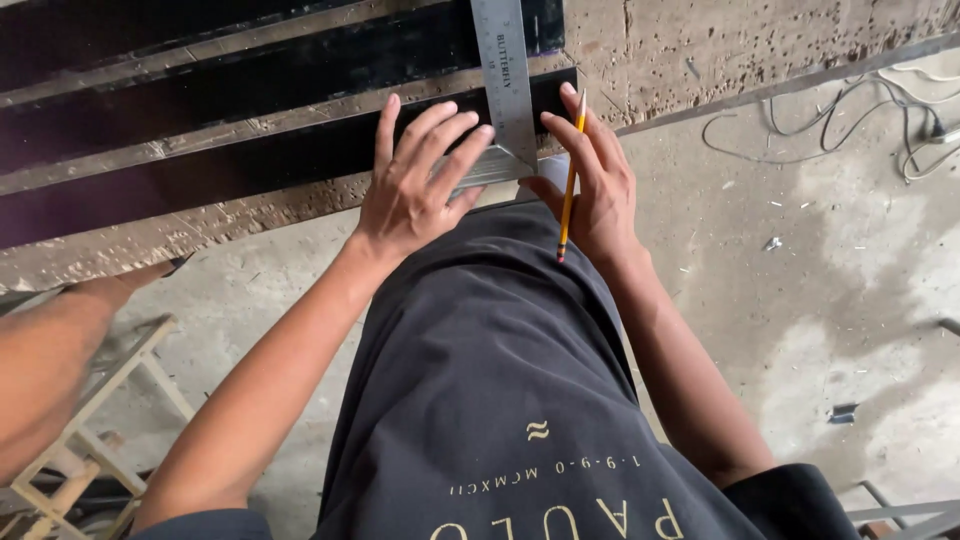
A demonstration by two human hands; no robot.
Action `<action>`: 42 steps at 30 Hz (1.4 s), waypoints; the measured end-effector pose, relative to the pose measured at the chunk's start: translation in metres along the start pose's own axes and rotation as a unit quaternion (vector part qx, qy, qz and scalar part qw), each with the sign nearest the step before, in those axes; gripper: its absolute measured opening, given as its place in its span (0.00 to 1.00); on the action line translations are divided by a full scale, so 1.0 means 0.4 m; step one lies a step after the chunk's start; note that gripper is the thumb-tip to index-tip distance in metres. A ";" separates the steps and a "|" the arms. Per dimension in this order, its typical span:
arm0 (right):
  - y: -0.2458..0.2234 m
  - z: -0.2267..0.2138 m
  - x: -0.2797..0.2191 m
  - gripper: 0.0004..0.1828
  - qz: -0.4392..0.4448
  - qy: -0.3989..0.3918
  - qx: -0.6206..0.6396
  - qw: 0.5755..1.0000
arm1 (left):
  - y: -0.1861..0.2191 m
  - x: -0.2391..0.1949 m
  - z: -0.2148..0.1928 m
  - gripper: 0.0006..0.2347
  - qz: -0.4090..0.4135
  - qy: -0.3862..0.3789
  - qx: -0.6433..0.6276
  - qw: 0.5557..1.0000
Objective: Measuring and marking metal strips with a tape measure and pencil, followed by filing the edges of small metal brackets on a workbench.
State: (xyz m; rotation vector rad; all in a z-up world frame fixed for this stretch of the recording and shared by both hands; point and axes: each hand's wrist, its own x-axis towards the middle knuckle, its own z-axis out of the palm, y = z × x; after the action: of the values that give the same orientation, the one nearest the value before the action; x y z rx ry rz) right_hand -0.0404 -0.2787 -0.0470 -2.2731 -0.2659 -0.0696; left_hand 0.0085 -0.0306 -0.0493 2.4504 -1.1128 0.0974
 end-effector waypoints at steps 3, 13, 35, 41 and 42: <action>-0.007 -0.005 -0.004 0.26 -0.003 0.000 -0.018 1.000 | 0.011 0.025 -0.008 0.31 -0.012 -0.047 0.019 0.999; -0.024 -0.010 -0.039 0.20 0.070 0.059 0.083 0.992 | -0.008 0.047 -0.009 0.29 0.042 -0.024 0.071 0.996; -0.037 0.077 -0.088 0.22 0.206 0.198 0.170 0.943 | 0.009 -0.011 0.002 0.36 0.060 -0.033 0.009 0.998; -0.021 0.076 -0.061 0.18 0.170 0.240 0.172 0.940 | -0.001 -0.003 -0.003 0.31 0.059 -0.036 0.001 0.998; -0.022 0.066 -0.060 0.17 0.175 0.218 0.134 0.951 | -0.001 -0.005 -0.001 0.30 0.063 -0.029 0.002 0.998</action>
State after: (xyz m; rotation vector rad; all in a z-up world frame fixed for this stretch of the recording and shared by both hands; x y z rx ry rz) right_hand -0.0665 -0.2572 -0.0614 -1.9403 0.3425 -0.3243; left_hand 0.0076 -0.0289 -0.0497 2.3999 -1.2927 0.0690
